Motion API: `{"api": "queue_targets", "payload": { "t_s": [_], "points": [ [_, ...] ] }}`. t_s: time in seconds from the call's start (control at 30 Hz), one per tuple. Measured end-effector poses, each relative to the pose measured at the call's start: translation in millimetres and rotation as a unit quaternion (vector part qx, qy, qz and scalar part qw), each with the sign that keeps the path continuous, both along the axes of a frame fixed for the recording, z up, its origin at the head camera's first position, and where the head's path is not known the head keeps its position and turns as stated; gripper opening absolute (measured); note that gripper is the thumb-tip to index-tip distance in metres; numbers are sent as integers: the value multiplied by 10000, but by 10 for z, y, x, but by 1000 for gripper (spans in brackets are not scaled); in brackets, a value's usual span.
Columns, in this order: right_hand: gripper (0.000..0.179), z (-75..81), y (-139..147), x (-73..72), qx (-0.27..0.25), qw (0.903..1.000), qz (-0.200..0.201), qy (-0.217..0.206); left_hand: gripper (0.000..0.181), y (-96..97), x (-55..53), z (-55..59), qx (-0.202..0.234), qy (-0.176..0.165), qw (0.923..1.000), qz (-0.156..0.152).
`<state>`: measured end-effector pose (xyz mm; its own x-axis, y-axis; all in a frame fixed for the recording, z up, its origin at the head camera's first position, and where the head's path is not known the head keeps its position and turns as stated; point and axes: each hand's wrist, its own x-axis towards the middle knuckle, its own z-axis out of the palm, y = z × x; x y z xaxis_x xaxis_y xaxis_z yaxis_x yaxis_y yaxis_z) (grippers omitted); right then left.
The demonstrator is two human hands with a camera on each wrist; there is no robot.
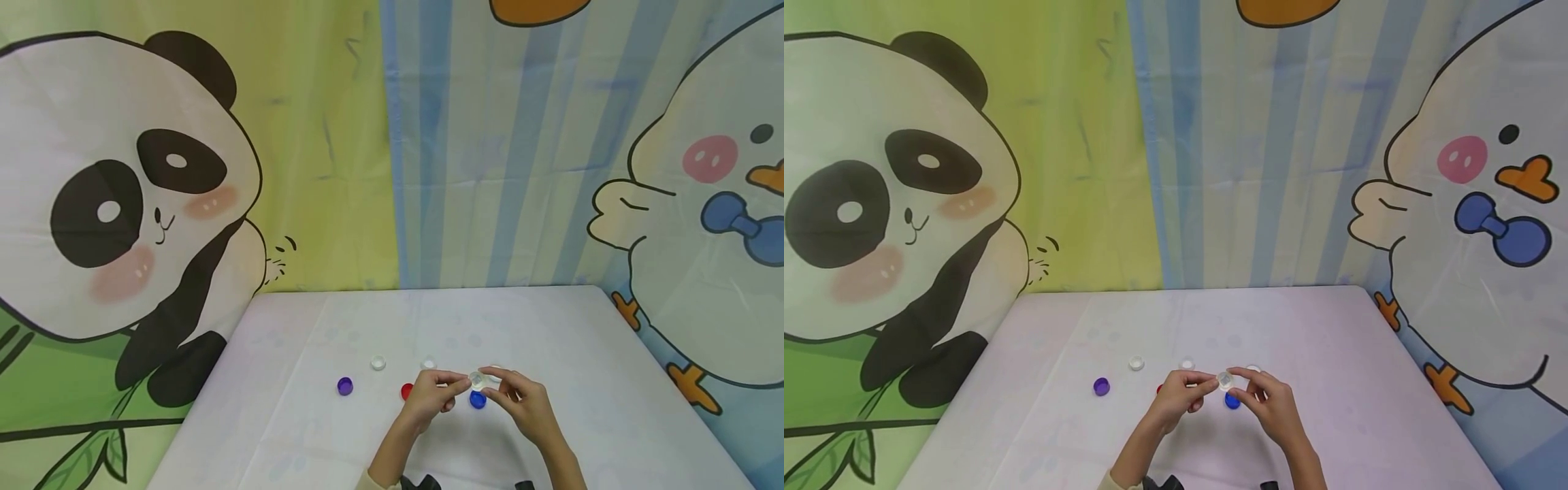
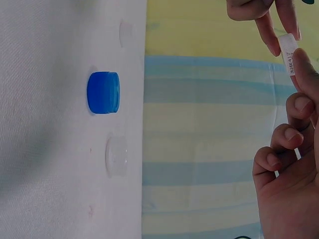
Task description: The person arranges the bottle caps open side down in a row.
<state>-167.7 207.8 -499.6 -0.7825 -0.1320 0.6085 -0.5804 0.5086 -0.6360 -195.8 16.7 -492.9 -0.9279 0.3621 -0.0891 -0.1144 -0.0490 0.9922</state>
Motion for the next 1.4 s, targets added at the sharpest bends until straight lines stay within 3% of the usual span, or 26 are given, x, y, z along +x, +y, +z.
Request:
{"api": "queue_targets", "payload": {
  "t_s": [0.17, 0.4, 0.6, 0.73, 0.87, 0.93, 1.0, 1.17, 1.27, 1.4],
  "points": [
    [34, 10, 3, 0, 70, 9999, -13, -81, 26, -17, -4, -4, -72, -13, 10000, 26],
    [35, 300, -133, 151, 18, 10000, -36, 20, 24, -17, 0, -21, 38, 157, 9998, 87],
    [41, 312, -137, 176, 85, 9993, -50, -367, 24, -41, 19, -2, -59, 400, 9990, 192],
    [34, 296, -137, 193, 3, 9976, -110, -685, 24, -81, 30, 53, -79, 738, 9970, 229],
    [20, 276, -142, 201, -197, 9948, -187, -982, 23, -121, 74, 152, -144, 1448, 9892, 189],
    [18, 274, -145, 205, -387, 9923, -161, -1163, 23, -137, 117, 214, -174, 1960, 9803, 167],
    [17, 272, -143, 205, -621, 9891, -75, -1331, 21, -139, 160, 257, -190, 2545, 9666, 222],
    [20, 197, -97, 162, -1100, 9810, 484, -1526, 17, -101, 154, 181, -512, 4002, 9131, 586],
    [22, 105, -61, 102, -1199, 9769, 829, -1560, 19, -86, 104, 92, -720, 4481, 8884, 691],
    [24, 37, -47, 57, -1285, 9712, 1050, -1709, 21, -92, 76, 48, -896, 4883, 8657, 637]
  ]
}}
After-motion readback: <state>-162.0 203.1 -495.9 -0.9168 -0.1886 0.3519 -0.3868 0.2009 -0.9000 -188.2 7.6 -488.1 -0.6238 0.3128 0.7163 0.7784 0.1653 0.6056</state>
